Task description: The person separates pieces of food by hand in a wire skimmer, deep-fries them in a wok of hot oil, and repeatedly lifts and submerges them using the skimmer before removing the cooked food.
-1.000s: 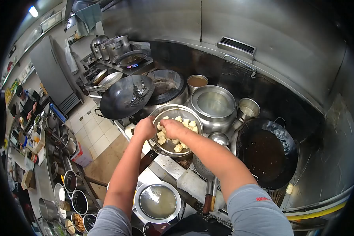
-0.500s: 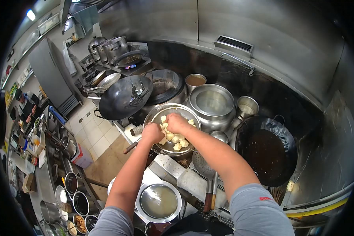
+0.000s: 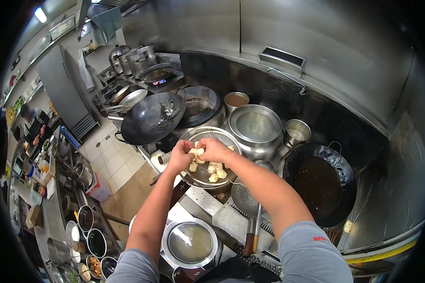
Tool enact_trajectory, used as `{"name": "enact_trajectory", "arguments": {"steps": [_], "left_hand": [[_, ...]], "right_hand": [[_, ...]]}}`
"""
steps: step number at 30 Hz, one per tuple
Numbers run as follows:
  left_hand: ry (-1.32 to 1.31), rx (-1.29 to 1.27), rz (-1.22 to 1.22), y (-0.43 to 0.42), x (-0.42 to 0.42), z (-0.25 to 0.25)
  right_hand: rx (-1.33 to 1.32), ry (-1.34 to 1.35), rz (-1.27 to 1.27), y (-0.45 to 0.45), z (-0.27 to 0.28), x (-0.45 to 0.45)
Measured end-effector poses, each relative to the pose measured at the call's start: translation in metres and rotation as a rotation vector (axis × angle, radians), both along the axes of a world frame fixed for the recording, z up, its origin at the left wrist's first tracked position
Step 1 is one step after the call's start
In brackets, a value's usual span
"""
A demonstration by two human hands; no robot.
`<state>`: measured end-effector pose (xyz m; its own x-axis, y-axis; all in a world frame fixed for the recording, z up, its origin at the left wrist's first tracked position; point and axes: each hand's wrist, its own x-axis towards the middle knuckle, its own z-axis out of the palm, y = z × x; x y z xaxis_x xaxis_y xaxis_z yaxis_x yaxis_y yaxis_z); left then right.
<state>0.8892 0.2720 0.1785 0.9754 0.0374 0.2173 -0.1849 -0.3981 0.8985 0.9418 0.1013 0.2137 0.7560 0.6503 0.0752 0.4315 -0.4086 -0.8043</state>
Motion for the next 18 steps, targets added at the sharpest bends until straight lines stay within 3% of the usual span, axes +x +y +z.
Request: {"name": "enact_trajectory", "arguments": {"steps": [2, 6, 8, 15, 17, 18], "left_hand": [[-0.042, -0.162, 0.058, 0.001, 0.007, -0.004], [-0.101, -0.163, 0.04, -0.009, -0.007, 0.027], [0.053, -0.249, -0.046, -0.007, -0.006, 0.034], [0.084, -0.154, 0.069, -0.004, -0.004, 0.028], [-0.281, 0.387, 0.092, -0.016, -0.014, 0.03], [-0.167, 0.296, 0.069, -0.018, -0.018, 0.037]], "right_hand": [[0.059, 0.009, -0.013, -0.001, 0.004, 0.0], [-0.014, -0.12, -0.062, -0.006, 0.024, -0.008], [-0.038, -0.059, -0.028, -0.012, 0.029, -0.007], [0.109, 0.139, -0.06, -0.021, 0.008, 0.007], [0.213, 0.236, -0.17, -0.019, 0.002, 0.003], [0.196, 0.208, -0.146, -0.02, 0.003, 0.003]]}}
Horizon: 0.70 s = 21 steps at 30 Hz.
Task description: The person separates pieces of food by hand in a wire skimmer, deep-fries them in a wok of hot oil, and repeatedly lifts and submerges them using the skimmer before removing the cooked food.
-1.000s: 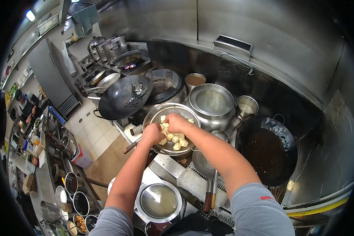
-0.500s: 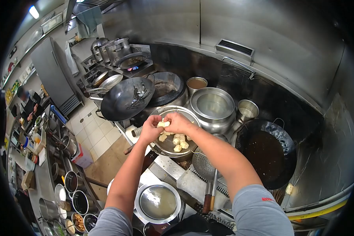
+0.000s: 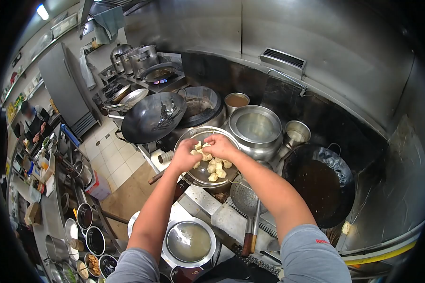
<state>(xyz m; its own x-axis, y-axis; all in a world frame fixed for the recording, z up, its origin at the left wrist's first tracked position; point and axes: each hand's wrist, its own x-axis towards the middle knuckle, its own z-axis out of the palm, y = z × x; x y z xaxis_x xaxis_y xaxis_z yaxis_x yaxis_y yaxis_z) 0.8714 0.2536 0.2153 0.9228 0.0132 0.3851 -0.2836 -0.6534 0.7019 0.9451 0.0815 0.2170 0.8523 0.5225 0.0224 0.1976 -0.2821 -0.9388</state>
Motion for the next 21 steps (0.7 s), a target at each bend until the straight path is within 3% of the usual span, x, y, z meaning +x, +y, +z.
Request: {"name": "enact_trajectory", "arguments": {"steps": [1, 3, 5, 7, 8, 9, 11, 13, 15, 16, 17, 18, 19, 21], "left_hand": [[0.005, 0.002, 0.001, -0.005, -0.007, 0.009], [-0.002, 0.237, 0.045, -0.016, -0.017, 0.022], [0.006, 0.213, 0.067, -0.015, -0.009, 0.01], [0.048, 0.089, -0.02, -0.003, -0.005, 0.004], [0.102, 0.213, -0.05, 0.005, -0.007, 0.001], [0.102, 0.213, -0.05, 0.004, -0.013, 0.004], [0.133, 0.15, -0.07, 0.003, -0.028, 0.01], [0.048, 0.177, -0.055, 0.015, -0.013, -0.009], [-0.138, 0.219, 0.144, 0.034, 0.002, -0.004], [0.005, 0.307, 0.243, 0.038, 0.008, 0.009], [0.147, 0.393, 0.336, 0.037, 0.011, 0.02], [0.105, 0.376, 0.351, 0.037, 0.011, 0.018], [0.104, 0.374, 0.345, 0.035, 0.013, 0.015], [0.328, 0.705, 0.175, 0.029, 0.02, 0.006]], "right_hand": [[0.002, 0.005, 0.001, 0.002, 0.003, -0.004], [0.16, 0.192, -0.041, 0.005, 0.009, -0.011], [0.162, 0.211, -0.044, 0.003, 0.011, -0.012], [0.361, 0.408, -0.118, 0.002, 0.006, -0.005], [0.58, 0.5, -0.158, -0.005, 0.002, 0.003], [0.58, 0.5, -0.158, -0.007, 0.004, 0.003], [0.3, 0.251, -0.24, -0.009, 0.007, 0.001], [0.289, 0.239, -0.235, -0.012, 0.002, 0.002], [-0.185, -0.312, -0.261, -0.017, 0.0, -0.004], [-0.192, -0.154, -0.295, -0.018, 0.003, -0.004], [-0.195, -0.152, -0.305, -0.022, 0.001, -0.003], [-0.183, -0.251, -0.377, -0.02, 0.0, -0.002], [-0.174, -0.351, -0.455, -0.023, -0.001, -0.001], [-0.184, -0.297, -0.428, -0.032, 0.003, -0.002]]}}
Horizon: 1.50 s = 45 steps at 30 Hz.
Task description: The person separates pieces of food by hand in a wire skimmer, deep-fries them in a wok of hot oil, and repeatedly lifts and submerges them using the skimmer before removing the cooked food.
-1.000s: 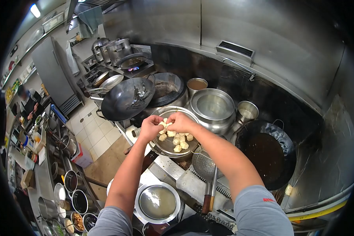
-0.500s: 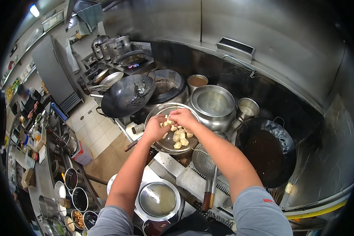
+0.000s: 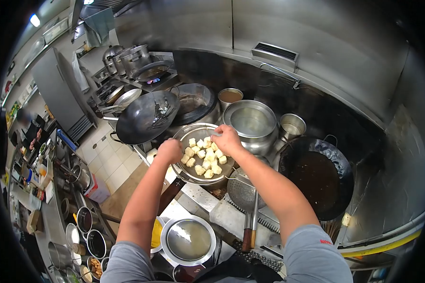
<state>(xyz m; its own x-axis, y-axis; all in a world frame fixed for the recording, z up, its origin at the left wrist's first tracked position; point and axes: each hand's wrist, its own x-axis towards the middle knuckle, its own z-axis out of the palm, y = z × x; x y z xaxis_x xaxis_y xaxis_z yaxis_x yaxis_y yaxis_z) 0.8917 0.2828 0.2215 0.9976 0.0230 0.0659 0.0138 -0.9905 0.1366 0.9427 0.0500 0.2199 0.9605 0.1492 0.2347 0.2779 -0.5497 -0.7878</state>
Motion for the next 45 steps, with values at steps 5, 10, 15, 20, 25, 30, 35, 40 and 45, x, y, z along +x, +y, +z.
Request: {"name": "enact_trajectory", "arguments": {"steps": [5, 10, 15, 20, 25, 30, 35, 40, 45], "left_hand": [[0.061, 0.013, 0.108, -0.026, 0.004, -0.006], [-0.104, -0.082, 0.06, -0.02, -0.003, 0.0], [-0.313, -0.195, 0.1, -0.018, -0.009, 0.001], [-0.197, -0.242, -0.122, -0.054, -0.019, -0.002], [-0.315, -0.187, -0.046, -0.064, 0.003, -0.015], [-0.199, -0.249, -0.014, -0.058, -0.007, 0.003], [0.178, -0.041, -0.137, -0.075, -0.016, -0.013], [0.054, 0.007, -0.121, -0.07, -0.015, -0.021], [-0.031, -0.052, -0.087, -0.06, -0.009, -0.018]], "right_hand": [[-0.125, 0.121, 0.051, -0.019, 0.013, -0.013], [-0.504, 0.114, 0.152, -0.054, 0.029, -0.047], [-0.812, 0.235, 0.257, -0.092, 0.033, -0.078], [-0.792, 0.69, 0.403, -0.1, 0.027, -0.101], [-0.85, 0.537, 0.475, -0.102, 0.015, -0.1], [-0.858, 0.383, 0.469, -0.108, 0.014, -0.102], [-0.832, 0.31, 0.454, -0.106, 0.019, -0.104], [-0.767, 0.259, 0.349, -0.078, 0.046, -0.098], [-0.605, 0.076, 0.197, -0.032, 0.027, -0.067]]}}
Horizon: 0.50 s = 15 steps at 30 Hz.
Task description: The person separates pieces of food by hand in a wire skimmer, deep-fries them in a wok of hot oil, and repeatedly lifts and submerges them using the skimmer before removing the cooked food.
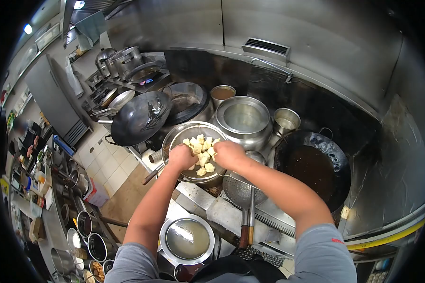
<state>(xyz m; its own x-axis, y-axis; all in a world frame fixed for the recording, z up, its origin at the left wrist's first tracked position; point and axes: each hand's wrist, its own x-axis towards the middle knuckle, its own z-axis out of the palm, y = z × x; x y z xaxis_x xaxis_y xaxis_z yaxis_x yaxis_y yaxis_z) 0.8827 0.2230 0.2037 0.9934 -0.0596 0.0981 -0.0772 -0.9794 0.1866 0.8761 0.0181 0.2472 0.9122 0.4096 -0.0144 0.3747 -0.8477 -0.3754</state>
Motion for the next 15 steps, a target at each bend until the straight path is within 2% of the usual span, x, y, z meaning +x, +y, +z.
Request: {"name": "enact_trajectory", "arguments": {"steps": [2, 3, 5, 7, 9, 12, 15], "left_hand": [[0.01, 0.006, 0.004, 0.001, 0.001, 0.0], [0.015, 0.003, 0.009, 0.002, 0.002, -0.001], [0.017, 0.001, 0.023, 0.007, 0.004, -0.003], [-0.009, -0.055, -0.011, 0.01, 0.002, -0.004], [0.003, -0.088, -0.019, 0.014, 0.0, -0.003], [-0.067, -0.204, 0.006, 0.019, -0.006, 0.007], [-0.127, -0.184, 0.035, 0.022, -0.008, 0.014]], "right_hand": [[0.038, -0.269, 0.163, 0.015, -0.013, 0.015], [0.037, -0.272, 0.166, 0.02, -0.022, 0.024], [-0.025, -0.348, 0.33, 0.033, -0.034, 0.035], [-0.079, -0.301, 0.314, 0.05, -0.024, 0.022], [-0.228, -0.051, 0.123, 0.065, -0.018, 0.011], [-0.294, 0.003, 0.058, 0.073, -0.022, 0.009], [-0.281, 0.017, 0.017, 0.078, -0.024, 0.01]]}}
